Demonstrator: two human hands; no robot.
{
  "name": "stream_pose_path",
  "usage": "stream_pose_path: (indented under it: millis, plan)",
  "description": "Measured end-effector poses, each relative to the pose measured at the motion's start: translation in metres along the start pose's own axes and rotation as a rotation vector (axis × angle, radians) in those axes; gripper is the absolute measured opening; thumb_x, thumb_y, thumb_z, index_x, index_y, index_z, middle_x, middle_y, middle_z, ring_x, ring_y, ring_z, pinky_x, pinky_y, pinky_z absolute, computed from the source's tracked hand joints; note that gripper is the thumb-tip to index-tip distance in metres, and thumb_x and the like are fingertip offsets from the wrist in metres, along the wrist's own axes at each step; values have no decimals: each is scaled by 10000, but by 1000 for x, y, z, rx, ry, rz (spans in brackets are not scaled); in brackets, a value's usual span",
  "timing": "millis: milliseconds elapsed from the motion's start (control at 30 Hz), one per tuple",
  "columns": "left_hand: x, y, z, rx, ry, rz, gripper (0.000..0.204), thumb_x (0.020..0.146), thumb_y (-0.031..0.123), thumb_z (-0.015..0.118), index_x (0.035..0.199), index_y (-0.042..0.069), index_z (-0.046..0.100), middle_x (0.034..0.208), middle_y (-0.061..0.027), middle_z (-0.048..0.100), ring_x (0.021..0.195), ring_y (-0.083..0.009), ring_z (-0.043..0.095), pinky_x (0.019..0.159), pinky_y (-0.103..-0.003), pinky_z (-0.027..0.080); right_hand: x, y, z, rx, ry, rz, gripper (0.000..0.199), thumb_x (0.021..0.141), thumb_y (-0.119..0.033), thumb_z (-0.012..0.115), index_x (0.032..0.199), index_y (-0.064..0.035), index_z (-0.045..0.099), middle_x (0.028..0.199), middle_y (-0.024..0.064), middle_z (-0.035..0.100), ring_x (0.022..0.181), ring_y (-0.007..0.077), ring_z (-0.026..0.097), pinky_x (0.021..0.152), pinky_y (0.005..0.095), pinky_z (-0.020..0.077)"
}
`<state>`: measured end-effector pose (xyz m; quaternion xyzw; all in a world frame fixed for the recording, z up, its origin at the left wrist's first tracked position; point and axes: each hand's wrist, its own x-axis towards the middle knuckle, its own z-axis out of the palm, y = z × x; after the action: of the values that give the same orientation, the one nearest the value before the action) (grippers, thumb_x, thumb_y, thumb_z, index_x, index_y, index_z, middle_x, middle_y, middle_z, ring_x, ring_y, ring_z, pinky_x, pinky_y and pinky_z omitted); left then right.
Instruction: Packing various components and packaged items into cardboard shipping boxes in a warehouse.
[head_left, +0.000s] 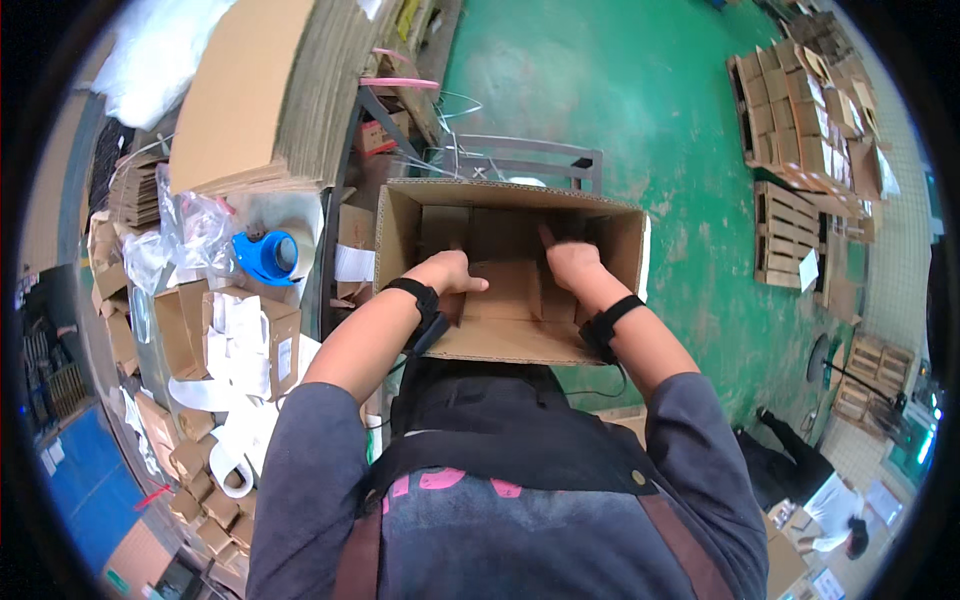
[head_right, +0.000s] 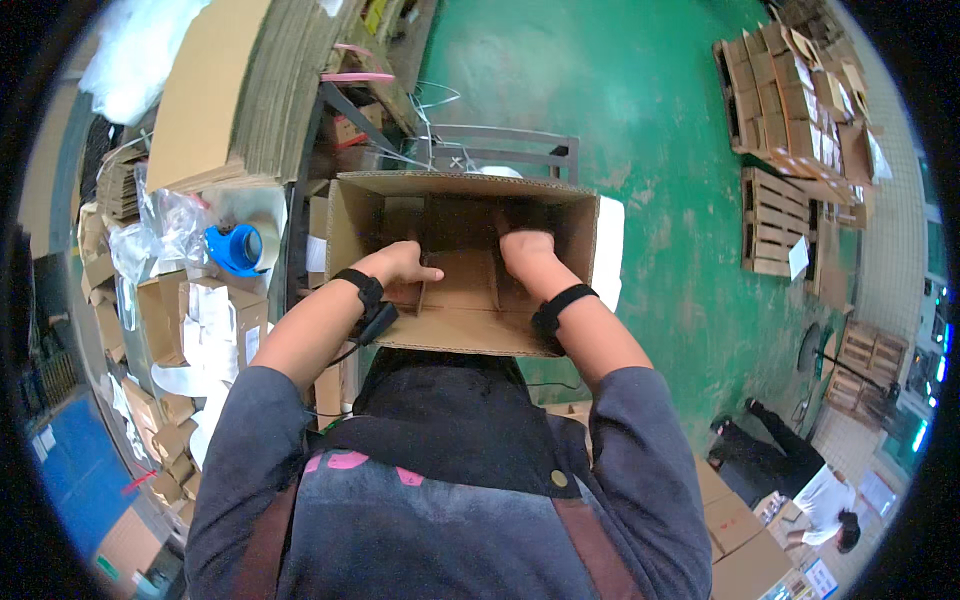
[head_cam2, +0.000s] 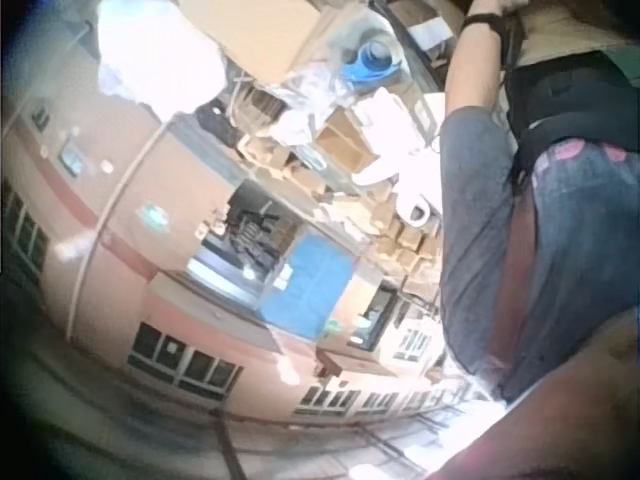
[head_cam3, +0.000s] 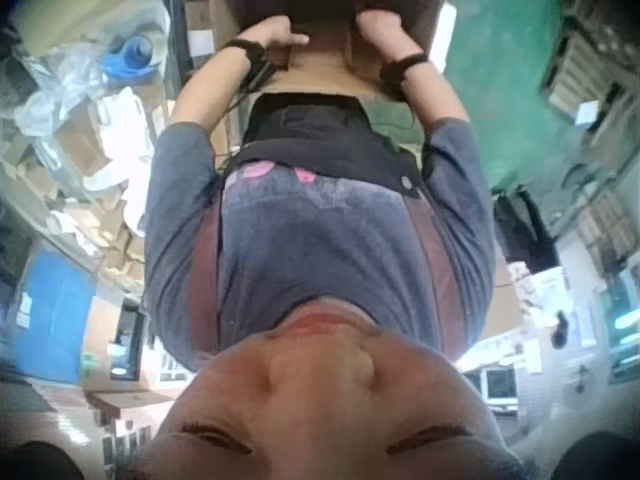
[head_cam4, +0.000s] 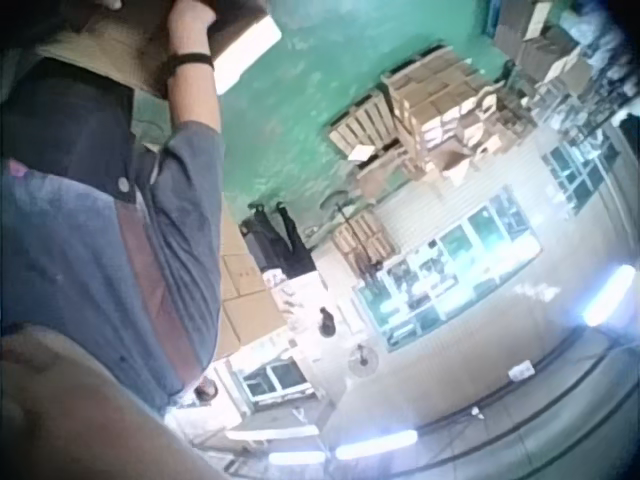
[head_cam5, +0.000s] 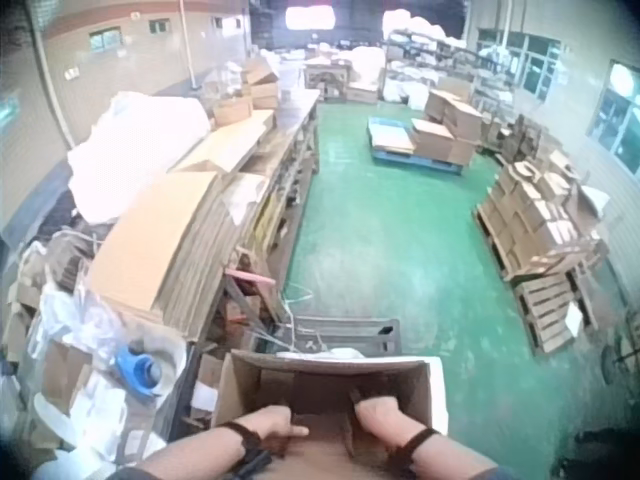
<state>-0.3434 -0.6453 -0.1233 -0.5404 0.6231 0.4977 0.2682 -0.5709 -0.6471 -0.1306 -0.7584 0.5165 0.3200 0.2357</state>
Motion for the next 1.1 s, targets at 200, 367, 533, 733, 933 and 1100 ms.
stream_pose_path:
  millis: [200, 367, 533, 733, 933, 1100]
  plan:
    - [-235, -36, -48, -514, 386, 266, 561, 937, 365, 555, 1369, 38, 412, 846, -110, 683, 683, -180, 656, 631, -287, 517, -73, -17, -79, 308, 387, -371, 644, 827, -203, 666, 1385, -66, 375, 853, 199, 636, 792, 314, 635, 682, 392, 517]
    - [-364, -149, 114, -1329, 723, 341, 486, 964, 398, 496, 1324, 74, 450, 970, -90, 664, 776, -130, 639, 683, -272, 502, -186, -73, -105, 1174, -18, -723, 571, 890, -89, 604, 1403, -19, 362, 1151, 140, 620, 1070, 215, 589, 962, 348, 433]
    - [-428, -228, 367, -567, 853, -690, 650, 834, 517, 607, 1255, 32, 511, 1088, -189, 631, 944, -355, 627, 822, -401, 493, -174, -230, -53, 1009, -570, -751, 523, 909, -88, 592, 1383, -31, 380, 1159, 156, 611, 1049, 213, 593, 937, 343, 447]
    - [-580, -392, 488, -274, 1802, -1500, 752, 709, 489, 729, 1255, 23, 507, 1112, -208, 596, 1003, -376, 572, 811, -443, 471, -200, -564, -66, 21, -635, -1476, 516, 853, -171, 691, 1302, -20, 487, 1183, 100, 596, 1115, 190, 558, 928, 337, 454]
    - [-639, -543, 421, -179, 1739, -1454, 865, 721, 516, 714, 1388, 101, 353, 1289, -269, 455, 1185, -425, 453, 972, -519, 367, -180, -919, -59, -129, 682, -1630, 1035, 548, -349, 867, 1415, -162, 333, 1390, 194, 353, 1280, 401, 343, 1022, 441, 367]
    - [-635, -525, 434, -339, 1368, -1335, 802, 663, 448, 753, 1338, 171, 421, 1229, -212, 469, 1175, -386, 430, 951, -561, 358, -160, -965, -41, -556, 317, -1276, 1070, 492, -304, 833, 1429, -245, 319, 1235, 206, 442, 1184, 415, 434, 963, 452, 439]
